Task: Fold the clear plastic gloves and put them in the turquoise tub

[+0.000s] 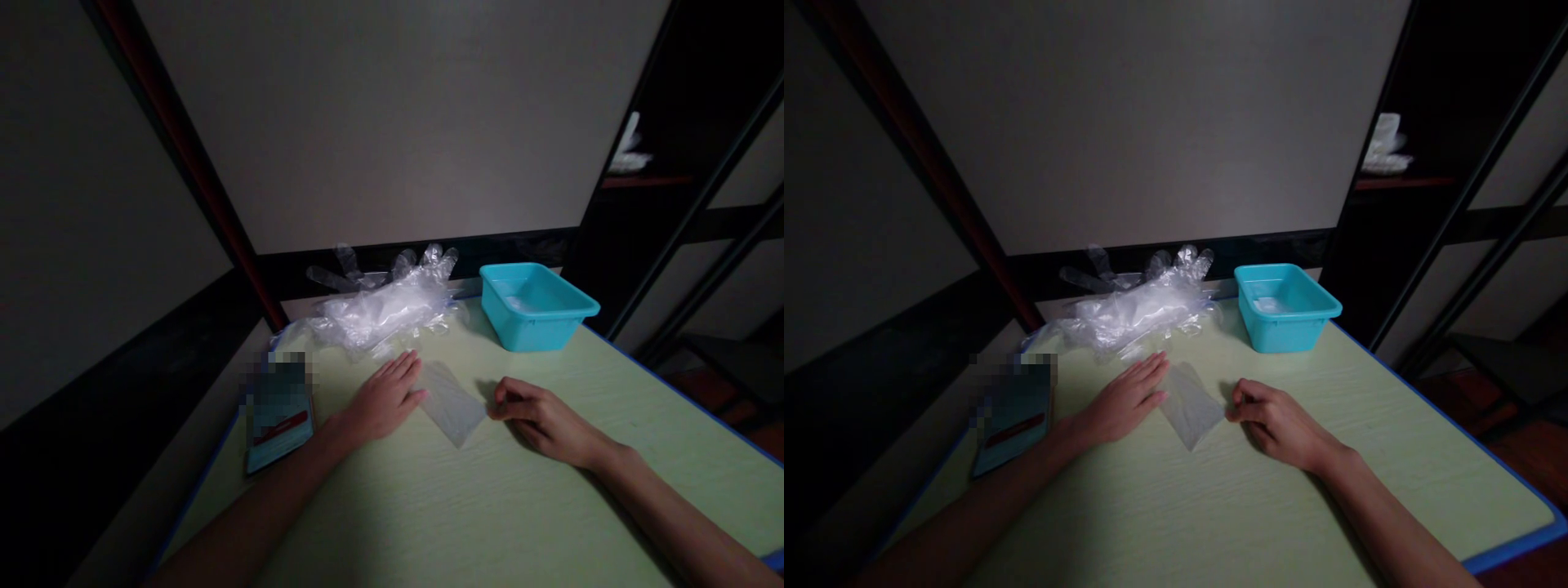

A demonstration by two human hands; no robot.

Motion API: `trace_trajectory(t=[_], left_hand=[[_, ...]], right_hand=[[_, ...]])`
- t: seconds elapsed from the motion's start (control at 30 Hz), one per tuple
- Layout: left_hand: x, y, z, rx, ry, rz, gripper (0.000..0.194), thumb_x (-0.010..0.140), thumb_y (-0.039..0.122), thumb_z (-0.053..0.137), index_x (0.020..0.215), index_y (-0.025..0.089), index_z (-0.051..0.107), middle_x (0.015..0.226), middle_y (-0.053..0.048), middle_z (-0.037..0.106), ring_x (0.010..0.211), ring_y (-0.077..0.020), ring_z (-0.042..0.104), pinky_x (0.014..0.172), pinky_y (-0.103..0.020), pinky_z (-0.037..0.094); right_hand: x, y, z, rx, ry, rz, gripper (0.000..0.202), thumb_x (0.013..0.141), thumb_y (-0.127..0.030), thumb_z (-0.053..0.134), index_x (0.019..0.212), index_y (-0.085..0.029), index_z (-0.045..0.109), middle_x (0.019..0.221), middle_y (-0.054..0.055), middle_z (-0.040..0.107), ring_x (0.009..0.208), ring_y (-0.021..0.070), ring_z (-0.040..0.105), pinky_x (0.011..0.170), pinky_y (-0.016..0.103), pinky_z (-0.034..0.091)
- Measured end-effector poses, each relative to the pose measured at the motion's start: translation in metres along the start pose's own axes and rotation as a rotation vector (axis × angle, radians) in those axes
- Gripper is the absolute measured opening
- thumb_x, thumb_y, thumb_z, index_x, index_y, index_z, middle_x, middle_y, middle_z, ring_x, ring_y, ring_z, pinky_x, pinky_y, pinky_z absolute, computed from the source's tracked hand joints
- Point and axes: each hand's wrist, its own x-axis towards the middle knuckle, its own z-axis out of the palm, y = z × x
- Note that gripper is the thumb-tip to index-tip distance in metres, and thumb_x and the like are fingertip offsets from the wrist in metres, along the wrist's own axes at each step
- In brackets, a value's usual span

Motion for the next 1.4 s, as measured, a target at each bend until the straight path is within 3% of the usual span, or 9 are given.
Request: trace_trajectory(t=[0.27, 0.47, 0.6, 0.77, 0.97, 1.13, 1.27, 1.4], left_hand=[[-0.002, 0.002, 0.003, -0.013, 0.119, -0.045, 0.052, 0.087, 0.041, 0.033, 0.128, 0.008, 0.031, 0.136, -0.014, 0.028, 0.127, -0.0191, 0.021, 0.103, -0.032, 0.02], [-0.001, 0.003, 0.001, -0.06, 0.204, -0.02, 0.043, 0.086, 0.034, 0.039, 0.124, 0.013, 0.038, 0.136, -0.011, 0.03, 0.126, -0.0185, 0.023, 0.103, -0.034, 0.022], [-0.002, 0.005, -0.003, -0.123, 0.227, 0.033, 0.045, 0.085, 0.031, 0.041, 0.126, 0.014, 0.034, 0.138, -0.011, 0.025, 0.127, -0.0187, 0.021, 0.103, -0.036, 0.022], [-0.007, 0.017, -0.017, -0.243, 0.137, 0.226, 0.051, 0.085, 0.031, 0.042, 0.13, 0.014, 0.028, 0.14, -0.009, 0.021, 0.128, -0.0188, 0.017, 0.104, -0.035, 0.02], [-0.012, 0.048, -0.033, -0.292, -0.112, 0.564, 0.067, 0.082, 0.045, 0.043, 0.133, 0.008, 0.02, 0.141, -0.012, 0.014, 0.129, -0.0198, 0.013, 0.106, -0.034, 0.013], [-0.016, 0.061, -0.035, -0.308, -0.214, 0.604, 0.071, 0.081, 0.05, 0.039, 0.132, 0.004, 0.023, 0.141, -0.013, 0.014, 0.129, -0.0201, 0.012, 0.106, -0.03, 0.009], [-0.017, 0.061, -0.031, -0.318, -0.231, 0.591, 0.073, 0.08, 0.052, 0.041, 0.133, 0.005, 0.021, 0.141, -0.011, 0.015, 0.129, -0.0208, 0.013, 0.106, -0.031, 0.01], [-0.018, 0.062, -0.027, -0.319, -0.209, 0.589, 0.074, 0.079, 0.05, 0.044, 0.133, 0.006, 0.02, 0.14, -0.011, 0.015, 0.128, -0.0211, 0.014, 0.106, -0.031, 0.012]], right_hand=[[0.001, -0.003, 0.0, 0.043, 0.005, 0.011, 0.033, 0.071, 0.001, 0.038, 0.088, -0.015, 0.061, 0.087, 0.006, 0.048, 0.076, 0.015, 0.049, 0.068, 0.027, 0.041], [0.002, -0.009, 0.0, 0.133, -0.017, -0.025, 0.033, 0.069, 0.001, 0.04, 0.089, -0.015, 0.06, 0.088, 0.006, 0.049, 0.075, 0.0143, 0.05, 0.067, 0.026, 0.041], [0.005, -0.023, 0.003, 0.153, -0.074, -0.058, 0.03, 0.07, -0.003, 0.043, 0.091, -0.014, 0.059, 0.085, 0.006, 0.051, 0.071, 0.014, 0.05, 0.064, 0.026, 0.041], [0.009, -0.04, 0.007, 0.208, -0.133, -0.12, 0.026, 0.072, -0.006, 0.045, 0.092, -0.014, 0.06, 0.086, 0.006, 0.051, 0.07, 0.013, 0.05, 0.063, 0.025, 0.041], [0.012, -0.011, 0.001, 0.276, 0.191, 0.02, 0.02, 0.082, -0.015, 0.042, 0.088, -0.017, 0.061, 0.084, 0.006, 0.049, 0.078, 0.0154, 0.051, 0.069, 0.029, 0.043], [0.038, 0.014, -0.001, 0.171, 0.22, -0.002, 0.02, 0.084, -0.021, 0.043, 0.086, -0.017, 0.062, 0.093, 0.008, 0.05, 0.087, 0.0178, 0.05, 0.076, 0.033, 0.042], [0.062, 0.016, 0.005, 0.132, 0.229, -0.019, 0.023, 0.084, -0.025, 0.043, 0.08, -0.016, 0.064, 0.093, 0.008, 0.05, 0.089, 0.019, 0.05, 0.078, 0.034, 0.042], [0.068, 0.017, 0.011, 0.089, 0.195, -0.057, 0.024, 0.084, -0.026, 0.044, 0.077, -0.016, 0.065, 0.101, 0.01, 0.051, 0.095, 0.0212, 0.048, 0.081, 0.037, 0.04]])
